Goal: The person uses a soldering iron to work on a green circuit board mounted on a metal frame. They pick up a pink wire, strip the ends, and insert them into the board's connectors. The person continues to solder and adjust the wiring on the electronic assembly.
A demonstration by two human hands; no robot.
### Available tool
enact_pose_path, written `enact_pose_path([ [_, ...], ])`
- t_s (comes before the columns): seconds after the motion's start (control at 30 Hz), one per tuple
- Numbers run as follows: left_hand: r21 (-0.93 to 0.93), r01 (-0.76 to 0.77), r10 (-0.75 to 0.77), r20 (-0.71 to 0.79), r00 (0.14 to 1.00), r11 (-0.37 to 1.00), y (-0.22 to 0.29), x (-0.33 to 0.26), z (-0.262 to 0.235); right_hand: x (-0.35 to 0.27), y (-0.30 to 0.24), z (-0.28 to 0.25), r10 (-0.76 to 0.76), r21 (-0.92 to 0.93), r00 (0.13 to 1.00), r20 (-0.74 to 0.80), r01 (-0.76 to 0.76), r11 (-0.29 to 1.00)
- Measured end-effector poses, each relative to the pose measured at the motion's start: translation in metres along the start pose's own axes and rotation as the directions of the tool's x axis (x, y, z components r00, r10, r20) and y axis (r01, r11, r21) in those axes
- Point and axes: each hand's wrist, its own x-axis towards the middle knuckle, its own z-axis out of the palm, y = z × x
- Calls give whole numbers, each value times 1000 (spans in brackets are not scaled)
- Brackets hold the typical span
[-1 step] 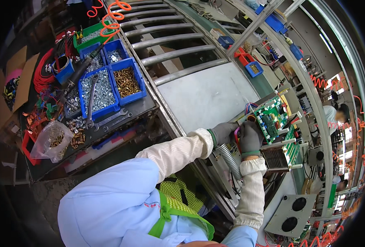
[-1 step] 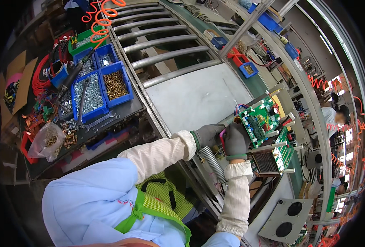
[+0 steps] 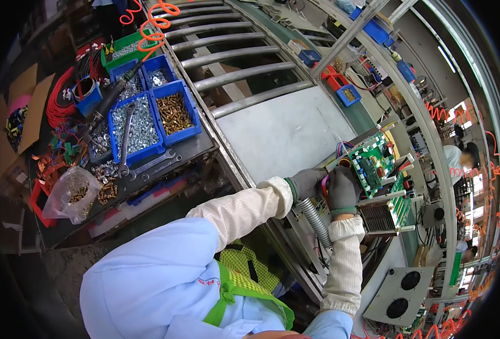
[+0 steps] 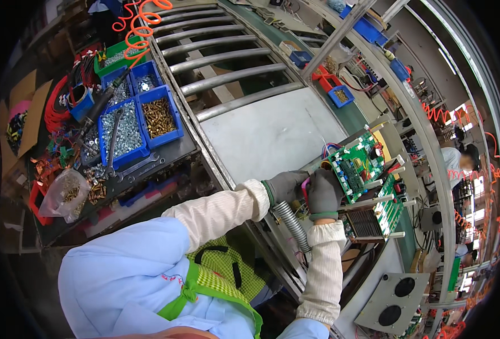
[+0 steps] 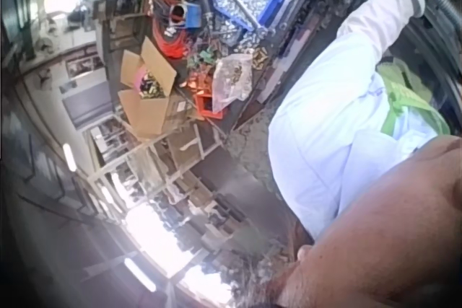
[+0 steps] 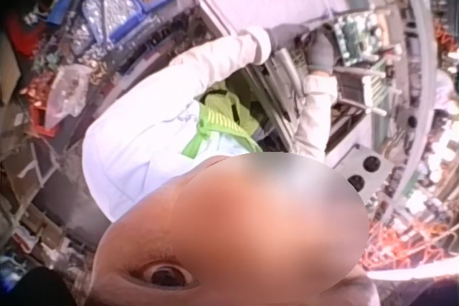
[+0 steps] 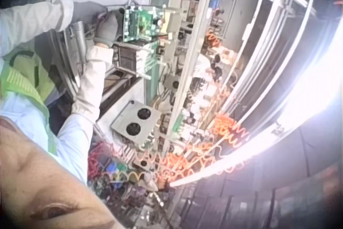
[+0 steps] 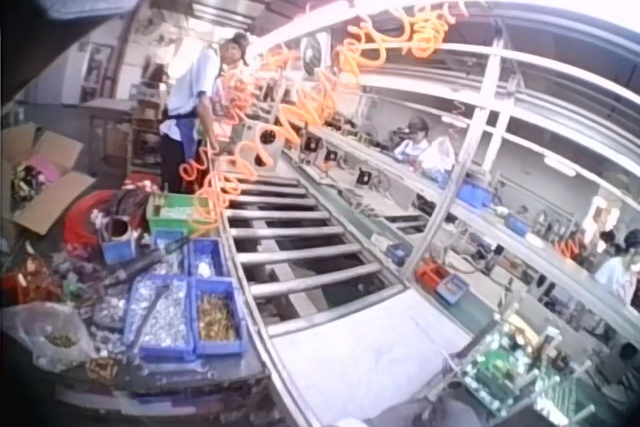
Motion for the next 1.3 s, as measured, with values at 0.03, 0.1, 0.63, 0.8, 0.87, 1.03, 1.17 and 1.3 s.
enact_pose_path([
  [0.03, 154, -125, 117, 58, 991, 980, -4, 12, -17, 1, -4, 1, 29, -42, 999, 15, -29, 999],
  [0.1, 281, -246, 213, 141, 967, 928, -14, 37, -43, 3, -3, 7, 7, -106, 1000, 23, -4, 994],
  [0.63, 513, -429, 311, 302, 901, 743, -35, 87, -100, 20, -18, 6, 130, -332, 987, 99, -90, 939],
  [0.8, -118, 88, -83, 43, 996, 989, -20, 35, -20, 12, -4, 12, 160, -341, 983, 88, -121, 932],
  [0.87, -21, 94, -94, 2, 996, 995, -19, 43, -33, 14, -7, 9, 149, -338, 983, 104, -106, 935],
  [1.03, -71, 92, -97, -84, 992, 993, -5, 16, -3, 14, -7, 4, 72, -281, 992, 105, -40, 959],
  [1.17, 162, -29, 35, -36, 999, 986, -8, 20, -17, 14, -1, 5, 37, -263, 989, 145, 3, 965],
  [1.3, 880, -449, 454, 340, 823, 155, 5, -22, 5, 12, 4, 5, 42, -243, 985, 167, 0, 970],
])
